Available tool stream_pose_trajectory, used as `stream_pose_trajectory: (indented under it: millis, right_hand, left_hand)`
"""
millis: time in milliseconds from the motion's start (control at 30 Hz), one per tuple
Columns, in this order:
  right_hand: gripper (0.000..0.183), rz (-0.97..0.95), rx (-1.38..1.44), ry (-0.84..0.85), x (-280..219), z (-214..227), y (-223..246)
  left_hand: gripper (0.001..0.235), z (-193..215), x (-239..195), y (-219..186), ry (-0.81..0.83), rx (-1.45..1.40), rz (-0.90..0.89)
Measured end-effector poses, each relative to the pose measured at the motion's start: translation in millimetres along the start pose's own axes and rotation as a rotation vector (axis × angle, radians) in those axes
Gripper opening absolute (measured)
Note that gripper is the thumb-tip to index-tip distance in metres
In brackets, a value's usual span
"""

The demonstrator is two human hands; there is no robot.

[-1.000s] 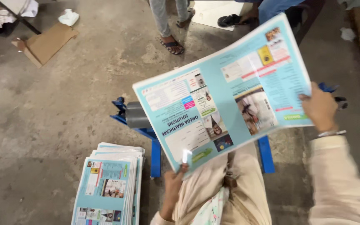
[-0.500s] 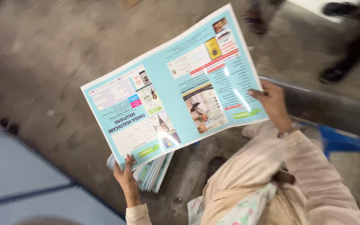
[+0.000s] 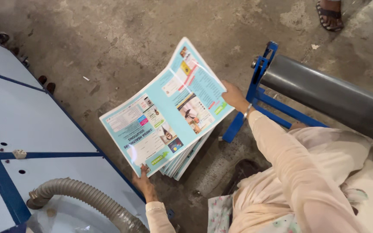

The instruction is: The person folds a large printed sheet in half, places it on a metal roller, and uses a red-handled tool to press and smooth the fold. They repeat this process for multiple sheets, stacking the finished items on a nearby surface.

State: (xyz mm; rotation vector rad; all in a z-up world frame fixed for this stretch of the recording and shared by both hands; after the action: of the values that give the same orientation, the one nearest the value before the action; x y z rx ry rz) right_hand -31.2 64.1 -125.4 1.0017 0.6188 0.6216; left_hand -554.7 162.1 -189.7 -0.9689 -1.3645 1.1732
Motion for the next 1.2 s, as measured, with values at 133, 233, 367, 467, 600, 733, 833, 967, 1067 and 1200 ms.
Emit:
stream_pose_trajectory:
  millis: [133, 233, 367, 467, 600, 733, 833, 967, 1067, 1200]
  right_hand:
    - [0.062, 0.02, -0.031, 0.093, 11, -29, 26]
    - [0.065, 0.044, 0.024, 0.15, 9, -44, 32]
    - [0.067, -0.02, 0.169, 0.245, 15, -63, 29]
    - [0.07, -0.073, 0.119, 0.271, 17, -64, 12]
    - [0.083, 0.054, -0.194, 0.238, 14, -53, -17]
    - [0.087, 0.117, -0.356, 0.313, -19, -5, -58]
    - [0.074, 0.039, -0.37, 0.394, -67, 65, -72]
    - [0.047, -0.077, -0.763, 0.211, -169, 172, -65]
    - [0.035, -0.24, -1.36, 0.053, -275, 217, -71]
    - [0.047, -0.665, -1.212, 0.316, -387, 178, -112]
  left_hand:
    - [0.023, 1, 12, 5, -0.052, 0.028, -0.032]
    - [0.023, 5, 13, 11, -0.066, 0.064, -0.045]
    - [0.022, 10, 13, 17, -0.065, 0.088, -0.034]
    - [0.023, 4, 5, 17, -0.106, 0.099, -0.004]
    - [0.044, -7, -2, 11, -0.125, 0.138, 0.113]
    - [0.102, 4, -11, 20, -0.11, 1.036, 0.649]
    - [0.099, -2, -16, 43, 0.037, 1.221, 0.61]
    - [0.08, -53, -44, 81, 0.211, 0.91, 0.27]
    - [0.078, -127, -107, 80, 0.492, 0.829, -0.429]
    - [0.045, -250, -234, 42, 0.919, 0.212, 0.022]
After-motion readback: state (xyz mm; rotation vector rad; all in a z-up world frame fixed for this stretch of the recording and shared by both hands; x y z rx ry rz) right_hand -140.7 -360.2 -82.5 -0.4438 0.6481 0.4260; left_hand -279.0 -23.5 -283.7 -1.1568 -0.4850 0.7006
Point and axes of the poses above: each hand's wrist, its own x-axis towards the middle knuckle, its own z-axis out of the back of the hand, y = z × x, the point moved 2 cm from there along x, towards the middle knuckle, and after that the axes turned 13 degrees about -z, right-handed, at the moved point
